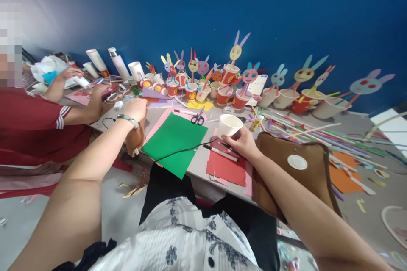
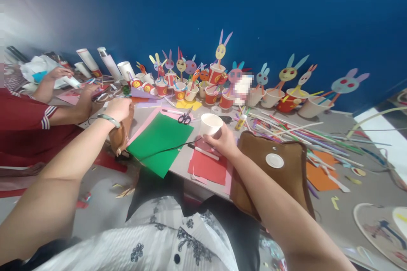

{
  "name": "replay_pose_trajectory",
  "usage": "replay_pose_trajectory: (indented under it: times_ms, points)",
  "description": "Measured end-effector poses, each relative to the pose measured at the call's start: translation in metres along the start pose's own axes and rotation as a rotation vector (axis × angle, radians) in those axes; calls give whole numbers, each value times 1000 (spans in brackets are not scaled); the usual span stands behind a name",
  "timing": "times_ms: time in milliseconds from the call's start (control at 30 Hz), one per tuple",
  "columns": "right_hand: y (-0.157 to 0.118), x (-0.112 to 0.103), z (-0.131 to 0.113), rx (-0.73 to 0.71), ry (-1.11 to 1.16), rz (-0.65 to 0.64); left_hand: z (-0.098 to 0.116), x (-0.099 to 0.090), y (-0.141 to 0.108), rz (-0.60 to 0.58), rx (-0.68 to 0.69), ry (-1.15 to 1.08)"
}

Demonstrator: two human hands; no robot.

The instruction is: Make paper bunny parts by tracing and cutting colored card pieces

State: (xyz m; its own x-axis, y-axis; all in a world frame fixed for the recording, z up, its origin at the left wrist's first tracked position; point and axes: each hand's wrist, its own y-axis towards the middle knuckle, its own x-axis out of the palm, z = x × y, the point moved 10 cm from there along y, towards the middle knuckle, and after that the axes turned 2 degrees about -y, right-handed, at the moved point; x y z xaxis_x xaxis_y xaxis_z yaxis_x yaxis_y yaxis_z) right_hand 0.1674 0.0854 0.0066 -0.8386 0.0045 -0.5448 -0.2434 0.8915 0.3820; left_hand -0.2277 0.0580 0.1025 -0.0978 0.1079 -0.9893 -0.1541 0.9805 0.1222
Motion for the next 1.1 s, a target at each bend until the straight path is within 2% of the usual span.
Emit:
replay_pose_trajectory:
  times_ms: [67,133,333,500,567,633,767,833,900,1000,1067,1100]
  points:
    - [-1,3,-1,-2,4,-20,-4,2,-1,11,-24,6]
    - [-1,5,-2,-12,8,-36,2,10,-2,4,-34,11]
    - [-2,4,-5,-37,-9,-39,49,52,1,-104,77,-1]
    - [-2,4,-4,-32,-46,-33,78,68,0,-211,209,-41]
    - [-3,7,-5,-30,-62,-51,94,68,-4,-240,278,-73]
    - [-5,11,-6,-37,-66,-87,120,66,-12,-246,369,-174]
    - [-9,16,-16,-117,-59,-145,190,45,-38,-235,603,-891]
    - [-11,17,-22,-160,-63,-168,217,41,-48,-221,636,-1041]
    - [-13,19,-25,-188,-67,-194,236,34,-56,-160,674,-1080]
    - [-14,20,-28,-209,-79,-208,246,27,-59,-102,693,-1065]
    - [-14,21,-27,-209,-82,-217,236,26,-50,-72,649,-1027]
    - [-14,22,-26,-203,-77,-223,224,24,-40,-37,603,-1011]
